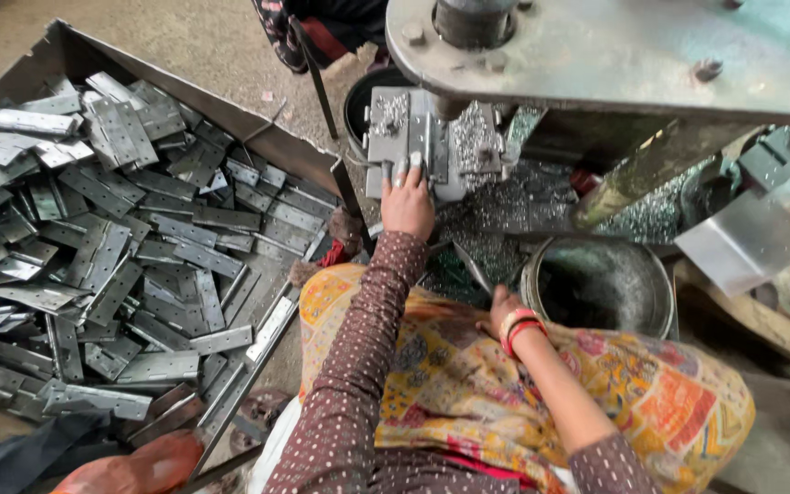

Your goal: The person sits on the floor and operates a manual press machine to process metal brackets. They pick up brackets from a large metal bin, place them into the press, and use a metal rod to manipulate the mechanism. The processed brackets are dropped into a collection bin below.

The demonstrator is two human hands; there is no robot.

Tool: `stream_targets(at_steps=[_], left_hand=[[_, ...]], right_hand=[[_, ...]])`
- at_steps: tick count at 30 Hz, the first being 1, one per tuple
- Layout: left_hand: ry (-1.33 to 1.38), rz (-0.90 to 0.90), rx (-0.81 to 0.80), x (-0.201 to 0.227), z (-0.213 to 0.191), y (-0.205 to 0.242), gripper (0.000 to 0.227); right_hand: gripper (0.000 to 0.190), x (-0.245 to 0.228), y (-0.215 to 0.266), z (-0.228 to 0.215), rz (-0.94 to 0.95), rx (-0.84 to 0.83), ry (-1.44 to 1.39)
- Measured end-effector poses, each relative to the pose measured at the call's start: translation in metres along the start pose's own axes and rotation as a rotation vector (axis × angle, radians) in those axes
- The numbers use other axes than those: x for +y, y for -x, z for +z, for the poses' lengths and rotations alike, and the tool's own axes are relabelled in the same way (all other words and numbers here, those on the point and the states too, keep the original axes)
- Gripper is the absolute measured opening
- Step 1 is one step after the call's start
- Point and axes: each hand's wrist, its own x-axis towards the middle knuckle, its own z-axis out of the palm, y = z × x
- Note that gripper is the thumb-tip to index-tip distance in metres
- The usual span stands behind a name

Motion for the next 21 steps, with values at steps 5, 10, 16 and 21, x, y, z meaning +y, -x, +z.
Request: stream_targets(at_steps=[5,10,16,21], left_hand=[[-0.119,0.049,0.007,0.005,0.023,-0.03,0.027],[-0.087,-0.002,-0.038,0.01,0.02,-0.042,0.025],[-0.15,0.069,-0.031,0.011,0.005,-0.02,0.025],[-0.182,0.054,-0.06,0.004,0.012,-0.036,0.026]], right_hand=[[0.062,-0.027,0.036,-0.074,0.019,0.168,0.058],[0.06,-0.014,0.018,-0.034,0.056,0.067,0.004],[0.072,0.003,0.004,0.005,0.032,-0.038,-0.057],[0.064,-0.015,0.033,-0.058,0.032,0.099,0.019]])
